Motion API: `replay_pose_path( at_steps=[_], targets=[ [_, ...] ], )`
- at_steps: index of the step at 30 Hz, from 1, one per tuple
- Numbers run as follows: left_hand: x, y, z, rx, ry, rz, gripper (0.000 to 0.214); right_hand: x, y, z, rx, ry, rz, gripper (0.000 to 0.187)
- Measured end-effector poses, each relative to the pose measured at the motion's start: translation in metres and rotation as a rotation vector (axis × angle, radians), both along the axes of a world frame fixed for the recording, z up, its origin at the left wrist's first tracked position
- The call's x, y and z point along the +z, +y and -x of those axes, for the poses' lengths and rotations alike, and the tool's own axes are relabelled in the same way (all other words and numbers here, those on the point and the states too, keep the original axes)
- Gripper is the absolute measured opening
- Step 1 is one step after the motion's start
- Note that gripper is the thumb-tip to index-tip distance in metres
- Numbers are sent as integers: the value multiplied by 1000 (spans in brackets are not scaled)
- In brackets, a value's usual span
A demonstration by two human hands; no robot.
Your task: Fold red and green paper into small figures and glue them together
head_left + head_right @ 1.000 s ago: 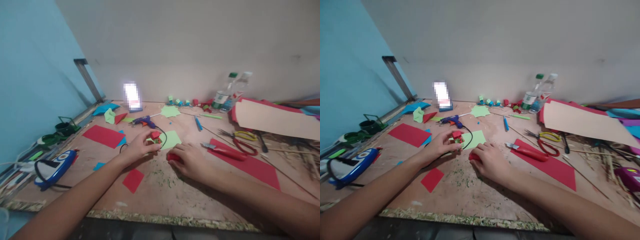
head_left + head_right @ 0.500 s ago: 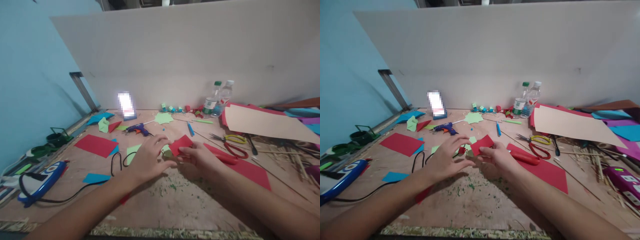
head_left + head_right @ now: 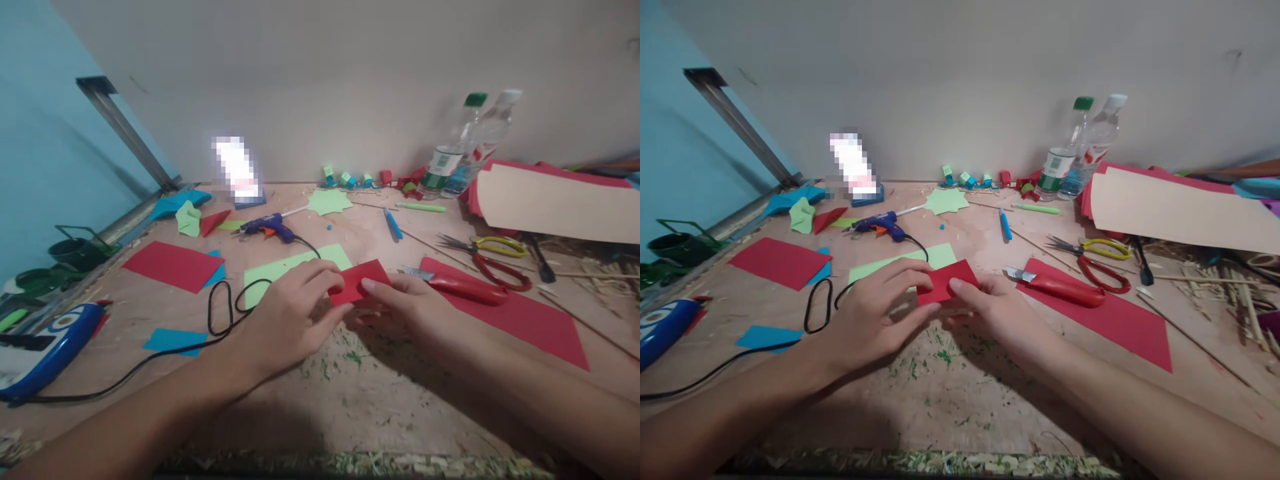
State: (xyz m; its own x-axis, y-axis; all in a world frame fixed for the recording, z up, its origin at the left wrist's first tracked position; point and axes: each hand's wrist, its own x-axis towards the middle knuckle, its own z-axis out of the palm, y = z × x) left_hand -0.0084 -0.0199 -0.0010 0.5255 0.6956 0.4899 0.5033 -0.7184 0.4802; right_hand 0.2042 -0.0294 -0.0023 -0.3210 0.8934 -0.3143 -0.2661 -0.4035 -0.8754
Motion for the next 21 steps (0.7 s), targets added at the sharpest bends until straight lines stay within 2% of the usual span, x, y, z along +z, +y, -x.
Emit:
replay_pose_path(
  at_steps=[4, 8, 13, 19, 21],
  targets=[
    [-2, 1, -1, 3, -160, 245, 13, 2, 0, -1, 16, -101, -34, 32],
    [-6, -1, -2, -4, -163, 176, 25, 3, -4, 2, 31, -121, -51, 29],
    [-9, -3, 2, 17, -77, 86, 11, 4, -8, 5, 36, -140, -69, 23],
    [-6, -1, 3, 46, -213, 183, 4, 7, -3, -1, 114, -186, -146, 39],
    [-4, 0, 3, 61, -258, 232, 5, 5, -1, -3, 134, -171, -168, 38]
  ],
)
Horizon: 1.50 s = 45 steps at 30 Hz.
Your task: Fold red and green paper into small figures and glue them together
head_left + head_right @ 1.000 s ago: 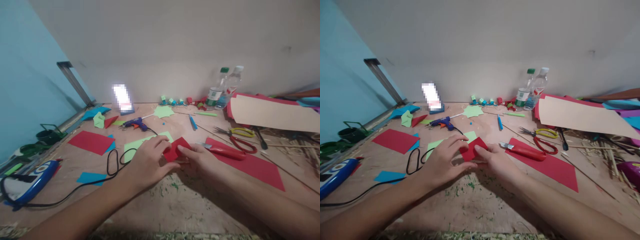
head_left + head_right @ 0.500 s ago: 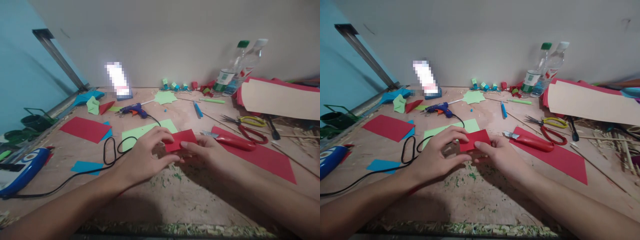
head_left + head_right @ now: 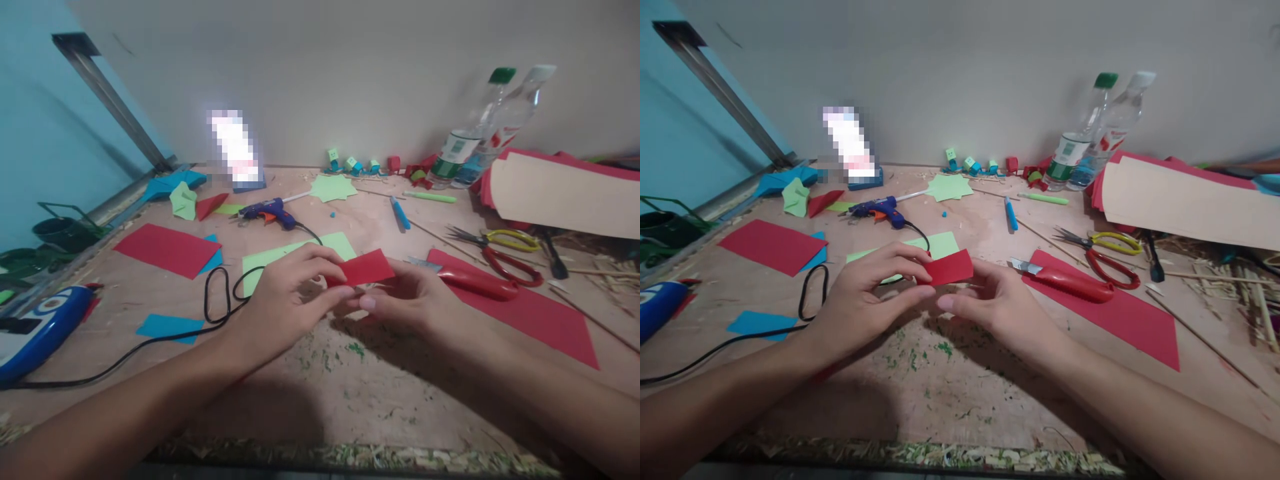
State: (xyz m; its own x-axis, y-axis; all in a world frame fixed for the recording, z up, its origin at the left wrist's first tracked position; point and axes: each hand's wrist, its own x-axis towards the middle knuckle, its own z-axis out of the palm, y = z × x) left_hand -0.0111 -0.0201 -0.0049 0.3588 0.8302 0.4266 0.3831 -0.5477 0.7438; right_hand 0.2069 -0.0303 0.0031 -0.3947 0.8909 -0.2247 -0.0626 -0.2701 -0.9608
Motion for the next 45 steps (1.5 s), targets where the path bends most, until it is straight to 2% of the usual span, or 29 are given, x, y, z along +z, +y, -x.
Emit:
replay_pose_path(
  at_steps=[6, 9, 12, 15, 20, 24, 33, 38, 45],
  targets=[
    [-2, -1, 1, 1, -35, 111, 2, -4, -2, 1, -15, -12, -80, 23],
    [-4, -3, 0, 17, -66, 202, 13, -2, -4, 3, -54, -44, -98, 20],
    [-5, -4, -1, -39, -43, 325, 25, 0, -4, 4, -80, -55, -101, 19],
    [-5, -3, -1, -91, 28, 418, 27, 0, -4, 4, -91, -56, -92, 20],
    [-4, -2, 1, -131, 120, 429, 33, 1, -5, 2, -83, -114, -137, 23],
    [-3, -2, 2, -146, 138, 429, 34, 3, -7, 3, -75, -103, -122, 29],
    [-4, -4, 1, -212, 173, 475, 34, 0, -7, 4, -127, -135, -139, 30],
    [3, -5, -3, -290, 107, 523, 30, 0, -9, 5, -139, -152, -158, 35],
    [6, -6, -12, -317, 17, 657, 31, -2, -10, 7, -147, -148, -128, 39]
  ],
)
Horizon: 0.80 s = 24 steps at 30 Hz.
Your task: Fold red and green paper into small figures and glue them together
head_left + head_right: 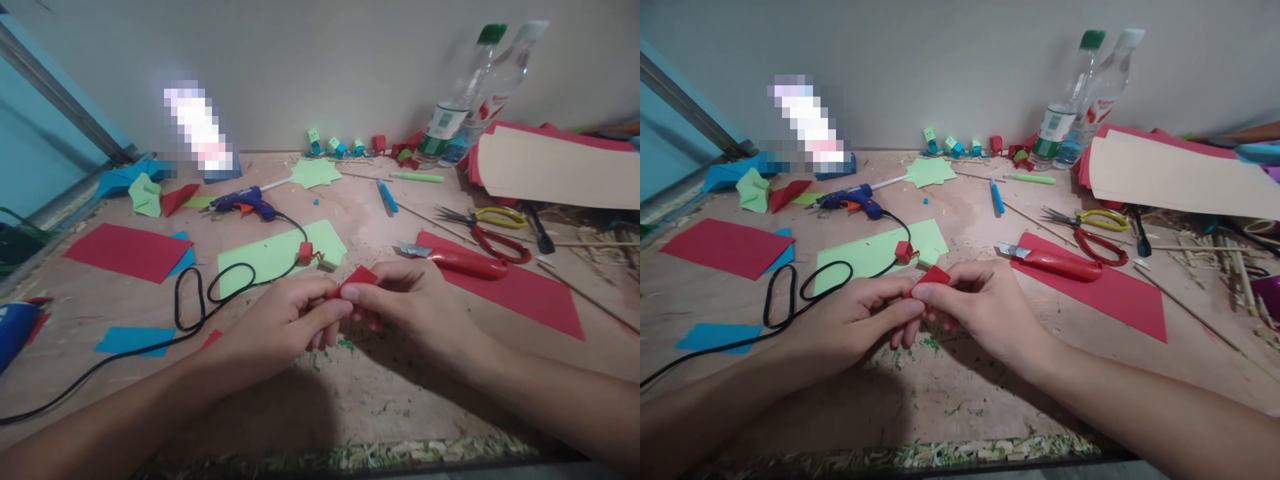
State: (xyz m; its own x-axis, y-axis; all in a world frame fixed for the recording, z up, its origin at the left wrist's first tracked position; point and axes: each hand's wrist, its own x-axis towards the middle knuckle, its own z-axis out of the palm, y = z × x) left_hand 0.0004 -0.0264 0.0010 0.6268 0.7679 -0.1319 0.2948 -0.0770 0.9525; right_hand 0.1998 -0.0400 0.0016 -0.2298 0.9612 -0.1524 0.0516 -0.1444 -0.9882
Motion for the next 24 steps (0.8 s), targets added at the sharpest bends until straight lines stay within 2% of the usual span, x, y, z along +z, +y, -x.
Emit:
replay_pose_path(
  at_steps=[7, 15, 21, 24],
  targets=[
    [6, 0, 1, -21, 124, -69, 36, -2, -1, -3, 60, 187, -3, 32],
    [5, 0, 0, -21, 139, -92, 38, -3, 0, -2, 14, 157, 15, 25],
    [3, -1, -2, -1, 73, -53, 30, -2, 0, -1, 53, 136, -33, 33],
    [2, -2, -1, 31, 72, -77, 35, -3, -1, -1, 50, 139, -22, 22]
  ],
)
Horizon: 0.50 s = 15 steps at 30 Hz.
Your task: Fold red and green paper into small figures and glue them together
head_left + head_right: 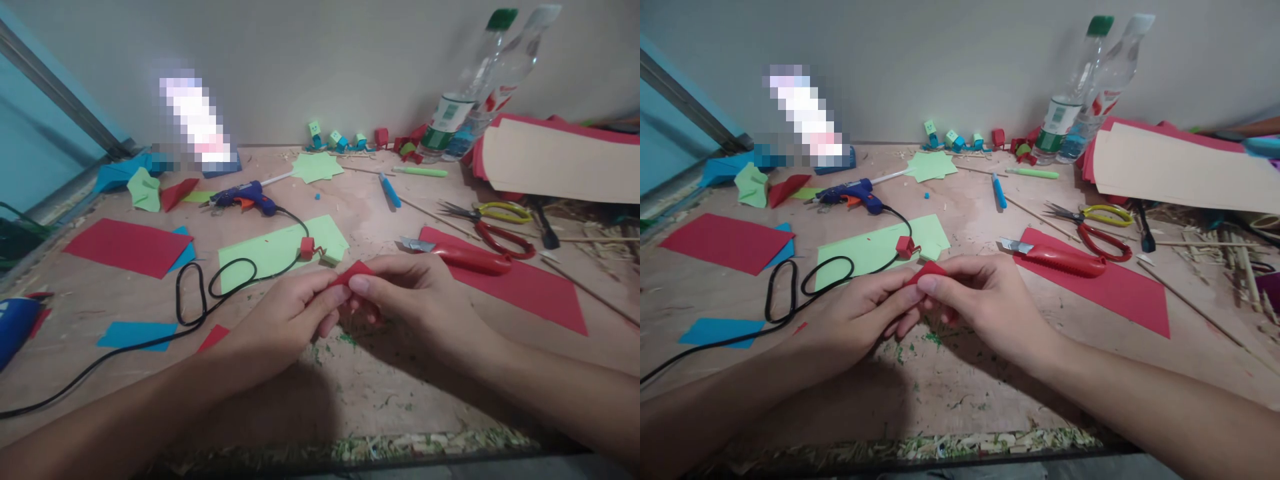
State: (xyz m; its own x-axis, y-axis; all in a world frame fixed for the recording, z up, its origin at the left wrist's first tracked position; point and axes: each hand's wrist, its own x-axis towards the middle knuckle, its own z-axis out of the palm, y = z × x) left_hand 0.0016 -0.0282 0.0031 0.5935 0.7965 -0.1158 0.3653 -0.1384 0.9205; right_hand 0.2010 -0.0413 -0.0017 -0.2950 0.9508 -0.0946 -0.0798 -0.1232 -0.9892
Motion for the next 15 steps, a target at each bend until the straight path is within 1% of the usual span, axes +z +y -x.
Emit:
replay_pose_path(
  at_steps=[2, 6, 11, 15],
  targets=[
    [1, -1, 0, 17, 54, -62, 36, -2, 0, 0, 11, 11, 23, 18],
    [6, -1, -3, -2, 120, -171, 34, -6, -2, 1, 12, 58, 79, 25],
    [11, 0, -5, -1, 148, -168, 35, -3, 0, -2, 5, 83, 76, 23],
    [17, 1, -3, 10, 216, -108, 36, 2, 4, -5, -14, 91, 75, 27]
  ],
)
